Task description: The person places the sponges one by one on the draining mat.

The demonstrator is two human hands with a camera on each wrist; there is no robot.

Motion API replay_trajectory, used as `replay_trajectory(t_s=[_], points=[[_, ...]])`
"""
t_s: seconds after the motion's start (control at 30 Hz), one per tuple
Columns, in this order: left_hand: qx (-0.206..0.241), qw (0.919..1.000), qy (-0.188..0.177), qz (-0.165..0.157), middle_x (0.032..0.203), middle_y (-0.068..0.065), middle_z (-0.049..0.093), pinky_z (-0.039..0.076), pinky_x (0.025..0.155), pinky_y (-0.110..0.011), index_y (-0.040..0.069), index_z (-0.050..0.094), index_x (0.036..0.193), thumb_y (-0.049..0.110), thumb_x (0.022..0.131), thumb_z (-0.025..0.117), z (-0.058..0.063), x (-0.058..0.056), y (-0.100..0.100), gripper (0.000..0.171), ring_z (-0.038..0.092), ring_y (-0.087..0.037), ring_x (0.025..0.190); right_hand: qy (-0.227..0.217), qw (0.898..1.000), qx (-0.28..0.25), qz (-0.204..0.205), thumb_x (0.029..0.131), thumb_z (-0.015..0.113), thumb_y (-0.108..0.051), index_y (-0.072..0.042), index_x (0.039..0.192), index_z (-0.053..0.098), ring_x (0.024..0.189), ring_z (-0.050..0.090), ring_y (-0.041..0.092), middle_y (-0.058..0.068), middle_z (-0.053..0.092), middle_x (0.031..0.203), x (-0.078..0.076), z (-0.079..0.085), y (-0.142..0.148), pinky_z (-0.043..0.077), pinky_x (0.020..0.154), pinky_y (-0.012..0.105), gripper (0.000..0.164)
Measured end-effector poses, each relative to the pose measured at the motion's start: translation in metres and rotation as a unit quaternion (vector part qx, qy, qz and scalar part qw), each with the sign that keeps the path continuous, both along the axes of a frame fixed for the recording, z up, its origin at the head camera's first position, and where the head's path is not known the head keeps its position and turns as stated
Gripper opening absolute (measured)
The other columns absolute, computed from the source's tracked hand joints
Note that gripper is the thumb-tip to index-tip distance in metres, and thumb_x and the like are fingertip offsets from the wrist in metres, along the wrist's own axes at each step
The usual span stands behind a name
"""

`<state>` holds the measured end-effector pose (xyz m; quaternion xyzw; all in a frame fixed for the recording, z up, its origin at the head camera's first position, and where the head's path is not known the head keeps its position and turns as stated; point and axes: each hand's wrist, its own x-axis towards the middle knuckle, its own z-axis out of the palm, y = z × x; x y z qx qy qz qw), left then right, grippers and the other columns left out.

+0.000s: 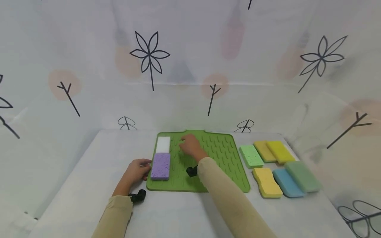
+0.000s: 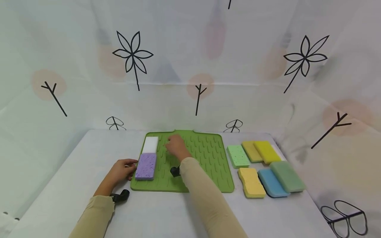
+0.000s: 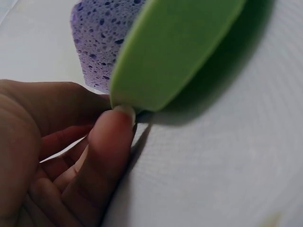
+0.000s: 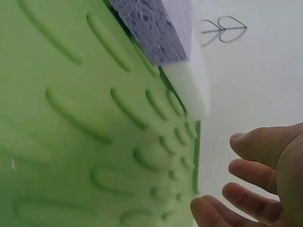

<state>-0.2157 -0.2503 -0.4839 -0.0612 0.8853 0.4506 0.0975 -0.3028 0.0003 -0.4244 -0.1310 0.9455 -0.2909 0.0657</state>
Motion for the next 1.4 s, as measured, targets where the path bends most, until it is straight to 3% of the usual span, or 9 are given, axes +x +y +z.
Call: replay_trajectory(t_s=[0.37,0.77,1.03,1.4], points=[[-0.006,1.0000,0.003,-0.006,0.091,-0.008,0.067,0.051,0.062,-0.027,0.005,0.056,0.133,0.015,0.088,0.057,-0.002,0.000,-0.001,0.046,0.063,-0.015,0.062,0.029,0.999,0.020,0.011,0.097,0.056,-0.022,-0.003,0.133,0.057,0.128,0.051,0.032,0.014,0.055,0.138,-0.001,0.006,0.036,0.046,0.103,0.047,0.041],[0.001,1.0000,0.001,-0.003,0.085,-0.008,0.066,0.052,0.061,-0.028,0.004,0.056,0.133,0.014,0.088,0.057,-0.003,0.001,-0.001,0.046,0.063,-0.016,0.062,0.039,0.998,0.045,-0.012,0.097,0.054,-0.027,-0.007,0.132,0.057,0.126,0.053,0.034,0.016,0.056,0.137,-0.005,0.006,0.081,0.046,0.101,0.049,0.041],[0.002,1.0000,-0.007,-0.002,0.089,-0.009,0.067,0.053,0.062,-0.029,0.005,0.055,0.134,0.015,0.090,0.058,-0.003,0.001,0.000,0.045,0.063,-0.017,0.063,0.034,0.998,0.030,-0.034,0.098,0.053,-0.028,-0.005,0.134,0.056,0.122,0.055,0.036,0.019,0.056,0.135,-0.004,0.005,0.115,0.047,0.098,0.051,0.043],[0.008,1.0000,-0.005,0.001,0.094,-0.010,0.066,0.054,0.061,-0.029,0.004,0.055,0.134,0.014,0.090,0.058,-0.001,0.002,0.000,0.045,0.063,-0.016,0.065,0.029,0.997,0.054,-0.055,0.098,0.052,-0.032,-0.008,0.134,0.056,0.119,0.056,0.038,0.020,0.057,0.133,0.000,0.003,0.157,0.048,0.095,0.053,0.043]])
